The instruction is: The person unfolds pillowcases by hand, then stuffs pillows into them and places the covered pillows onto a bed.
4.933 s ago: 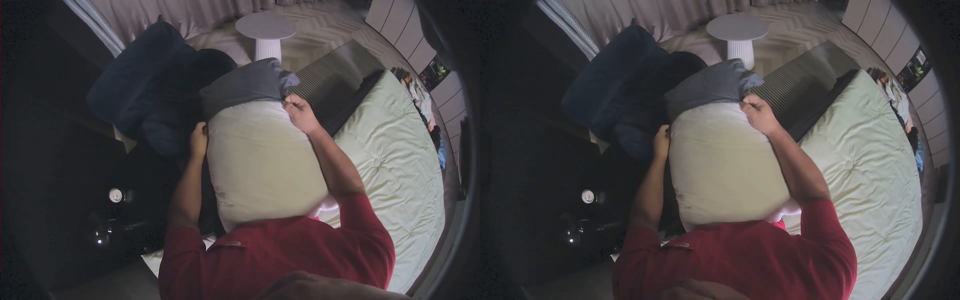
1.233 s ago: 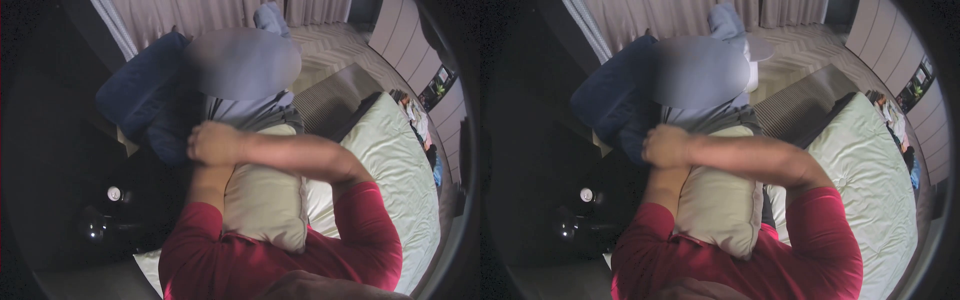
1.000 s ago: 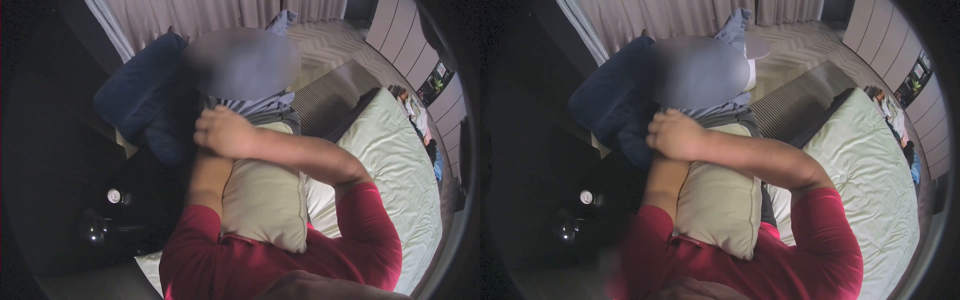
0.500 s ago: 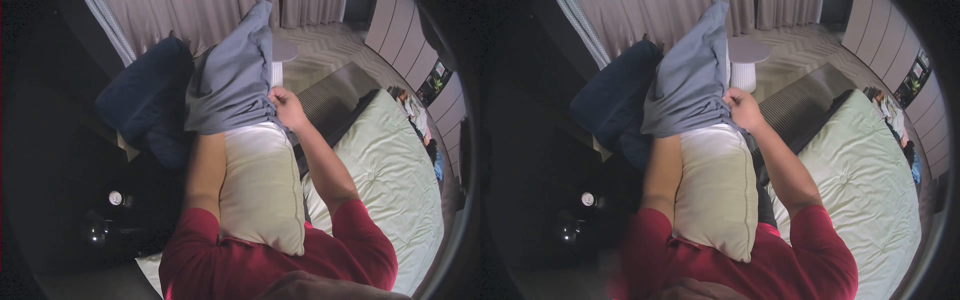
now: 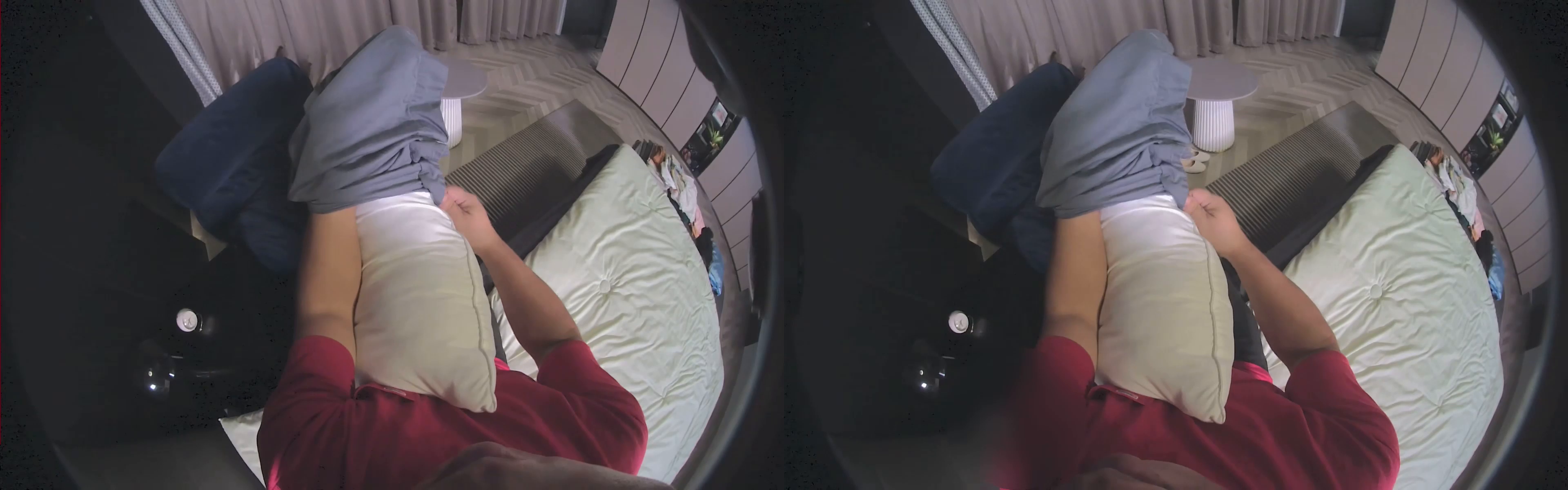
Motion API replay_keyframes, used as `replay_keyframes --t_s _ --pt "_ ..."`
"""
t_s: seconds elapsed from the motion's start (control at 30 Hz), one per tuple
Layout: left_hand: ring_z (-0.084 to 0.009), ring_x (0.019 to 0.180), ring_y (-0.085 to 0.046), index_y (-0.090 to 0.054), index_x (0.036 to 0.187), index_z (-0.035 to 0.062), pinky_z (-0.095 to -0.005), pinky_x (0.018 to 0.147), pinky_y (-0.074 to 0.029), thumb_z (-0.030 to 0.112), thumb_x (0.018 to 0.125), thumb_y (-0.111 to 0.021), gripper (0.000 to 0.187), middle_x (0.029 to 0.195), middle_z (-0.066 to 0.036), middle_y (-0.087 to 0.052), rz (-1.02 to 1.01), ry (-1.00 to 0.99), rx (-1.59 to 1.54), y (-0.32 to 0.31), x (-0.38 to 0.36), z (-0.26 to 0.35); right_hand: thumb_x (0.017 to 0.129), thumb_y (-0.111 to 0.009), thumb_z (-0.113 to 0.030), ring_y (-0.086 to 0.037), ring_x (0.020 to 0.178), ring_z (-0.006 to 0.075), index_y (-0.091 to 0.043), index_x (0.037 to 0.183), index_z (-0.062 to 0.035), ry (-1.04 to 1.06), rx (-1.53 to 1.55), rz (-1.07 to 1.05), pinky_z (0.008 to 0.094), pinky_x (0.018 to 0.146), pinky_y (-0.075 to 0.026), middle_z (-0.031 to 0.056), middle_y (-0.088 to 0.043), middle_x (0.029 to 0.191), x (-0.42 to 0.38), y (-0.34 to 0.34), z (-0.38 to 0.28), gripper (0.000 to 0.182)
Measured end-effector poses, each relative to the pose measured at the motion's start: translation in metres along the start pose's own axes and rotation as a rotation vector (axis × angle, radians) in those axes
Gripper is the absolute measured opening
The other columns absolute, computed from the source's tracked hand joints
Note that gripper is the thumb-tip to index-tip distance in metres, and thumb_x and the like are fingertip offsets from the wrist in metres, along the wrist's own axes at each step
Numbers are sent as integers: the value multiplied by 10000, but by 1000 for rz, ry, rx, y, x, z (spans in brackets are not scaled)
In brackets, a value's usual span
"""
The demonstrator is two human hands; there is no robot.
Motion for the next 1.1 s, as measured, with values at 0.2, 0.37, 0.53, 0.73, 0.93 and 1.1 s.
replay_keyframes --t_s 0.2,0.37,0.53,0.73,0.93,1.1 --pt "-291 1547 -138 -126 1632 187 -457 1279 -74 681 996 -357 839 1692 -83 -140 -1401 1 -737 40 41 -62 1095 -488 -277 -450 712 93 -514 755 -158 20 -54 -234 302 668 -381 -53 -475 759 -52 5 -13 361" --pt "-286 1549 -128 -118 1633 172 -431 1277 -75 777 936 -351 953 1686 -84 -136 -1308 97 -1043 44 47 -68 1093 -475 -360 -432 652 44 -480 758 -149 -32 194 -381 250 561 -348 -71 -480 726 -97 4 -12 396" --pt "-332 1459 -364 -426 1520 115 -457 1232 -255 848 788 -525 1041 1544 -152 -431 -783 463 -1235 47 50 -40 1083 -489 -368 -416 628 41 -468 746 -150 -83 161 -403 241 535 -324 -84 -463 691 -97 13 -7 403" --pt "-333 1305 -531 -610 1324 114 -425 1154 -342 916 705 -500 1019 1326 -159 -608 -1009 481 -1229 39 58 5 973 -650 -360 -477 1139 182 -531 1237 -104 -184 -233 -155 332 972 -426 11 -497 1237 -30 37 -9 387" --pt "-301 1108 -609 -590 1308 39 -410 1087 -418 516 846 -543 665 1206 -136 -654 -415 602 -948 93 8 139 828 -803 -302 -384 1394 227 -109 1645 -151 -269 -197 -251 309 1110 -336 123 -320 1615 9 -10 -2 1083" --pt "-370 1214 -593 -655 1315 132 -445 1091 -403 723 932 -341 771 1271 -147 -664 -775 328 -1247 36 -37 67 794 -717 80 -628 772 160 -227 1636 -234 -503 133 -141 295 727 -530 141 -655 1133 11 -10 57 1023"
Point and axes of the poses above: each hand's wrist, its own x-axis towards the middle knuckle, its own y-axis out of the back of the hand, z = x × y, the point moved 2 cm from there along x, towards the middle knuckle
